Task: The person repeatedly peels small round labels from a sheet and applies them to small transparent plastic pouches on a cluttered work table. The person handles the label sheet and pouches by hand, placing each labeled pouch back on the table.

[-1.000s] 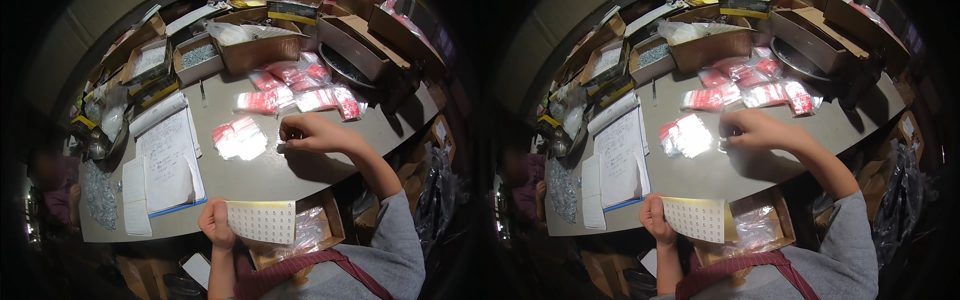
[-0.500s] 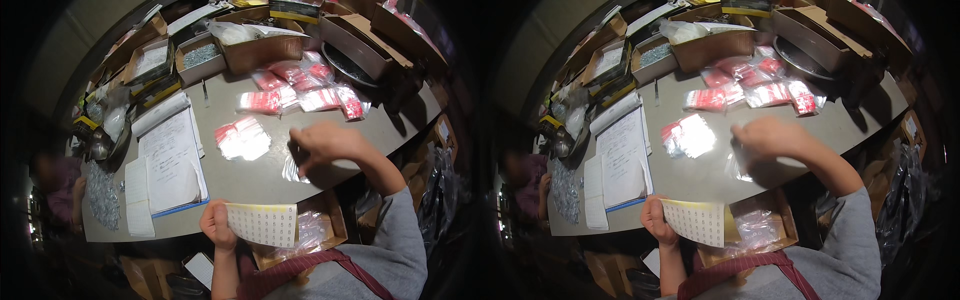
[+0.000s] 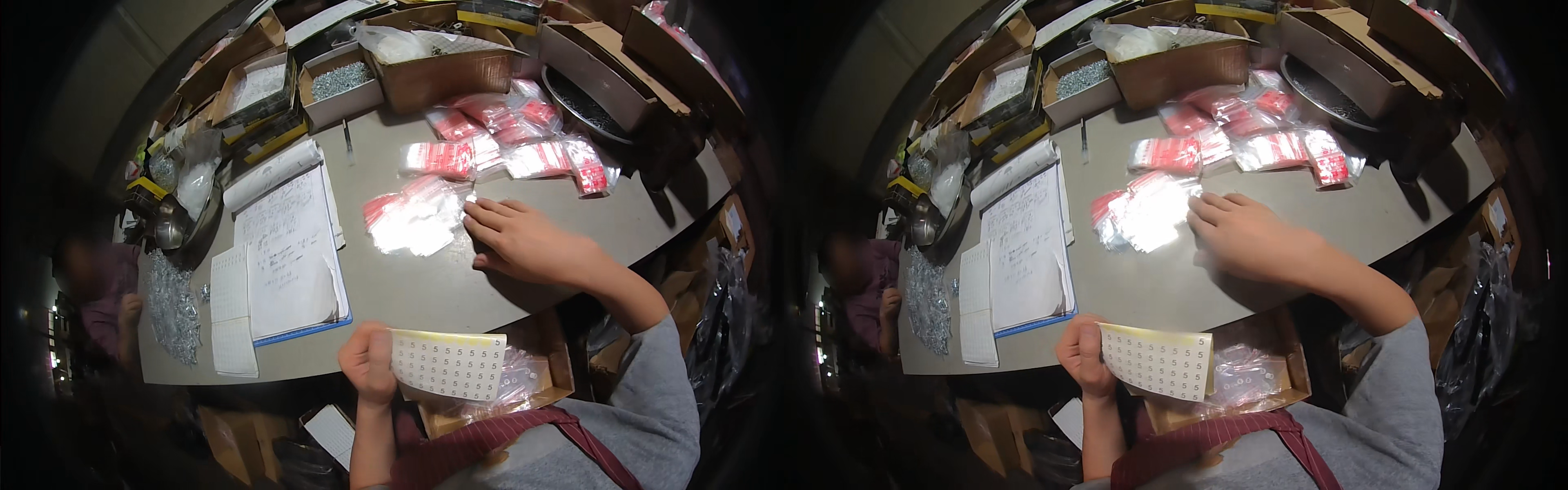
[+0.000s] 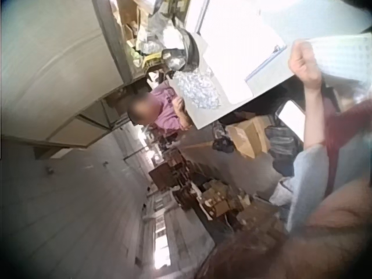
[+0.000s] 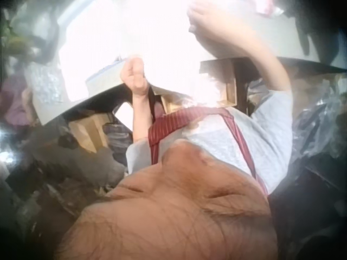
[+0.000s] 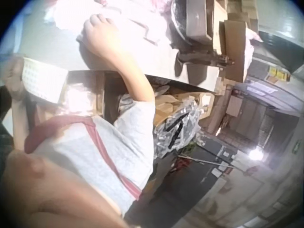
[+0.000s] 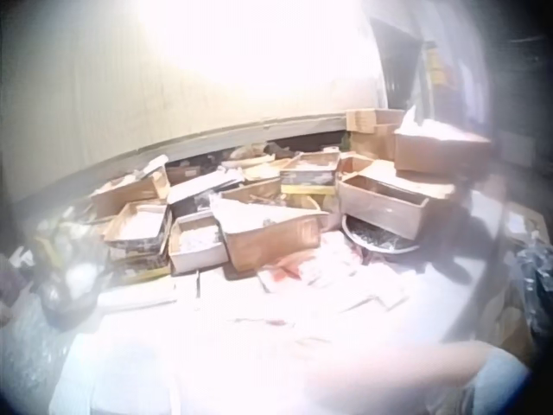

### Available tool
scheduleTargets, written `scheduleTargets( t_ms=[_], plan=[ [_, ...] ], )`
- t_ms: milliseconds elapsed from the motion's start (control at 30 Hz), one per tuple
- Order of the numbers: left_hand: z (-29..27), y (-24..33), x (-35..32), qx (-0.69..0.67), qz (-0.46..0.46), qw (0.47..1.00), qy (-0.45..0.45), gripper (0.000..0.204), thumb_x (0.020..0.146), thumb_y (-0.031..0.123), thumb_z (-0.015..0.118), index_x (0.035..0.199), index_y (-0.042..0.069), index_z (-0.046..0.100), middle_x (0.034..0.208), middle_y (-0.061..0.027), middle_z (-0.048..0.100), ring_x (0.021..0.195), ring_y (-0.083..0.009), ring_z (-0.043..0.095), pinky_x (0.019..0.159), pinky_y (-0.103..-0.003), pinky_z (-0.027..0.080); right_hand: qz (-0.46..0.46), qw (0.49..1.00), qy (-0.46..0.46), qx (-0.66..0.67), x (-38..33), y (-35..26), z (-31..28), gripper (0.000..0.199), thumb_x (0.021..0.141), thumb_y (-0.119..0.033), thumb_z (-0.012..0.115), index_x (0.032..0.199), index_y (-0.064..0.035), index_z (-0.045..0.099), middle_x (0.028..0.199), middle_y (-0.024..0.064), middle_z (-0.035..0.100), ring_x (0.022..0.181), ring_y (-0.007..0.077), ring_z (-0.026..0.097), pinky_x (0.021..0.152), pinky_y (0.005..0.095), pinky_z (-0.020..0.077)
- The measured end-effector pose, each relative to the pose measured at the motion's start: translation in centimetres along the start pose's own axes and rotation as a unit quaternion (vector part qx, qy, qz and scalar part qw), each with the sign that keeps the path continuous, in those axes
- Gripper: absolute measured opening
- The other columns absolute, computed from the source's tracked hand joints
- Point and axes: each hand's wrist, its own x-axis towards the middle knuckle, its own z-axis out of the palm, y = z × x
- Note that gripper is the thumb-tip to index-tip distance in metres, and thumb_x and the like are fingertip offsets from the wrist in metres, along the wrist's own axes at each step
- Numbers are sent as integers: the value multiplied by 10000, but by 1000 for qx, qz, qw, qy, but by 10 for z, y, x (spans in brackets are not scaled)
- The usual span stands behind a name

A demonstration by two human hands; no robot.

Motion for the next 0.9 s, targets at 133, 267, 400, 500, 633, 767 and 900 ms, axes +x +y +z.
scheduleTargets(
  t_ms=[133, 267, 400, 500, 633, 767, 900],
  plan=[
    [4, 0, 5, 48, 6, 998, -46, 197, 978, 70, 578, 829, -46, 634, 731, -44, 620, 658, -94, 545, 600, -257, 435, 23, 999, -27, -13, -27, -7, -9, 509, 911, -290, 682, 1264, 61, 574, 1363, 227, 576, 1308, 357, 532, 1117, 439, 408],
    [7, 1, 9, 120, 13, 988, -92, 140, 947, 25, 612, 835, -51, 651, 693, -78, 630, 627, -120, 591, 581, -283, 474, 30, 998, -53, 16, -42, -20, -31, 493, 881, -239, 715, 1256, 49, 575, 1301, 225, 601, 1270, 365, 549, 1105, 447, 416],
    [9, 1, 12, 144, -4, 985, -92, 120, 946, 41, 634, 884, -52, 678, 721, -97, 652, 627, -134, 598, 591, -288, 482, 6, 993, -104, 62, -48, -13, -44, 426, 839, -160, 717, 1212, 9, 598, 1228, 209, 622, 1184, 381, 578, 1069, 469, 431],
    [14, 2, 14, 146, -1, 986, -83, 124, 955, 59, 645, 939, -52, 699, 753, -94, 672, 636, -129, 597, 596, -288, 486, 49, 986, -8, 160, -39, -27, -53, 271, 913, -132, 677, 1152, -10, 643, 1217, 158, 653, 1148, 345, 615, 1017, 427, 473],
    [17, 4, 15, 136, -48, 984, -109, 148, 971, 76, 641, 1016, -49, 705, 779, -83, 683, 644, -113, 596, 596, -279, 487, 2, 965, 62, 256, -27, -50, -30, 299, 849, -126, 693, 1115, -16, 616, 1131, 159, 623, 1055, 356, 608, 938, 436, 478],
    [16, 5, 18, 127, -60, 980, -138, 175, 986, 86, 624, 1074, -45, 700, 779, -73, 677, 636, -96, 587, 588, -264, 479, -28, 962, 128, 239, -2, -72, -7, 266, 753, -148, 691, 978, -35, 604, 974, 143, 568, 921, 355, 569, 863, 434, 456],
    [14, 11, 18, 86, -112, 981, -135, 184, 993, 95, 613, 1093, -30, 704, 752, -56, 665, 616, -92, 576, 574, -268, 471, -41, 978, 156, 134, 11, -82, -3, 253, 763, -151, 665, 979, -47, 584, 965, 121, 572, 937, 306, 568, 862, 394, 457]
  ],
)
